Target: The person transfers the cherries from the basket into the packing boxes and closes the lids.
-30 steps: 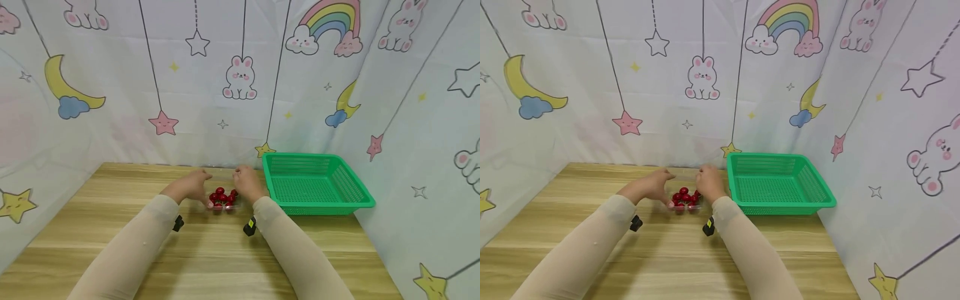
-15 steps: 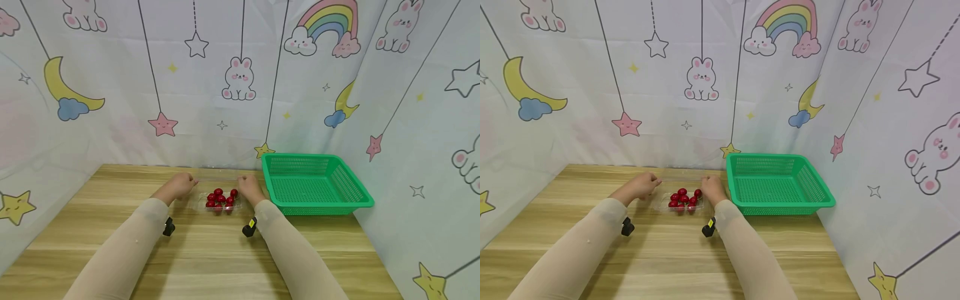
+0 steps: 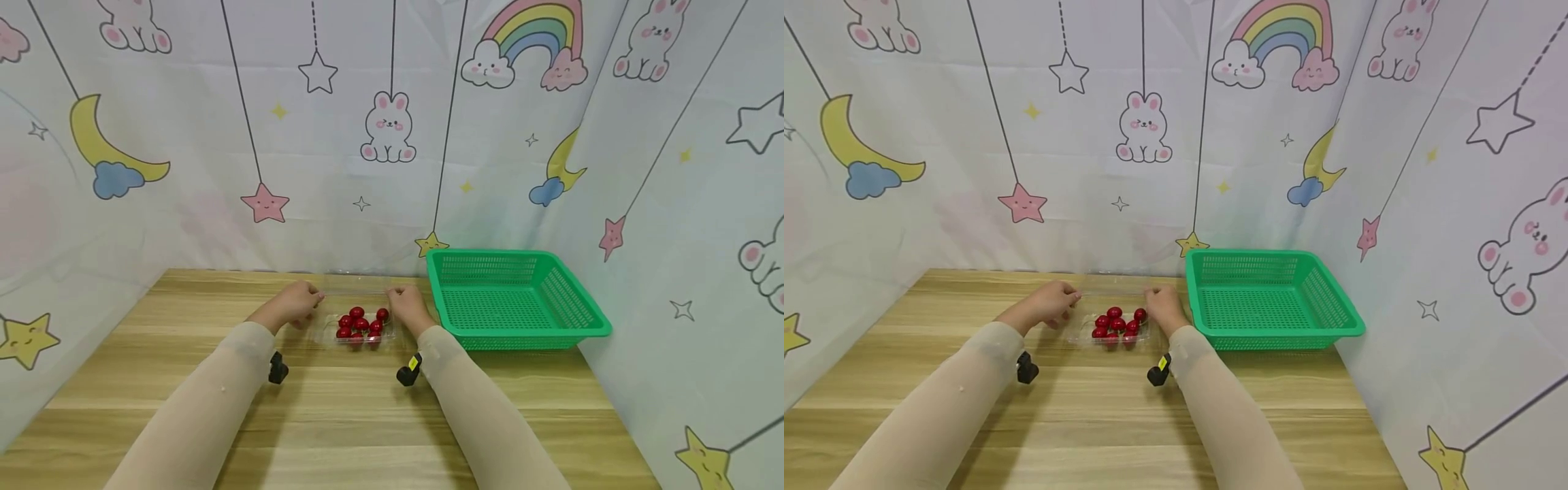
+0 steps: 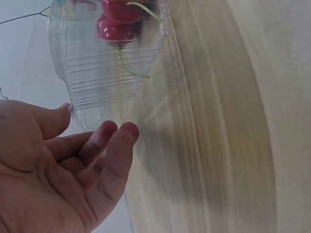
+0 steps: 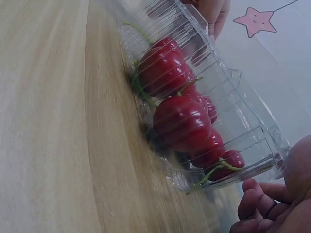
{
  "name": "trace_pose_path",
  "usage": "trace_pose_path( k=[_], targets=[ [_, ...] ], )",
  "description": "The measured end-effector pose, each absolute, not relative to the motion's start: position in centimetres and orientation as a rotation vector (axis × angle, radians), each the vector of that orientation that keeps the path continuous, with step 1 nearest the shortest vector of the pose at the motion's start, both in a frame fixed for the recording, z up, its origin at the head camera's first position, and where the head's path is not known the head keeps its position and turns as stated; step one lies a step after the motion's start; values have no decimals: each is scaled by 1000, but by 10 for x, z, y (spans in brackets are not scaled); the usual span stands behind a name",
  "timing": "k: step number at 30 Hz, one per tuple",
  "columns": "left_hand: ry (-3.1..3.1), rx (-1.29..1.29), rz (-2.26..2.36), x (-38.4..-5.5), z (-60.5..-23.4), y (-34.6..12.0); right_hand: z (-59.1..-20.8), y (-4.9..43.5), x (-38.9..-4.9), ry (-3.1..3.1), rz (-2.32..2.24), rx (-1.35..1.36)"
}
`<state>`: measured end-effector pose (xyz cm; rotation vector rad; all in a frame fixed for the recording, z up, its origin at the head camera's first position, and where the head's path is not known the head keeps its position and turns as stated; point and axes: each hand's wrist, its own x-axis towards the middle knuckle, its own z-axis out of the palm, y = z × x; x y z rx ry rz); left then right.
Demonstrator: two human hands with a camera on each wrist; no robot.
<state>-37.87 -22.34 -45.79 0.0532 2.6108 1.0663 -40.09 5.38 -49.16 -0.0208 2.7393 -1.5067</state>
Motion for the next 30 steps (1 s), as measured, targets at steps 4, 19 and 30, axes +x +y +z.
trace_pose_path(
  k=[4,19,30],
  targets=[
    [2595,45,1112,-378,-458,-224,-491,53,-402,2739,-1522,4],
    [2527,30,1388,-371,-454,-223,-494,55,-399,2717,-1638,14],
    [2400,37,1456,-368,-442,-230,-492,57,-392,2728,-1843,24]
  ],
)
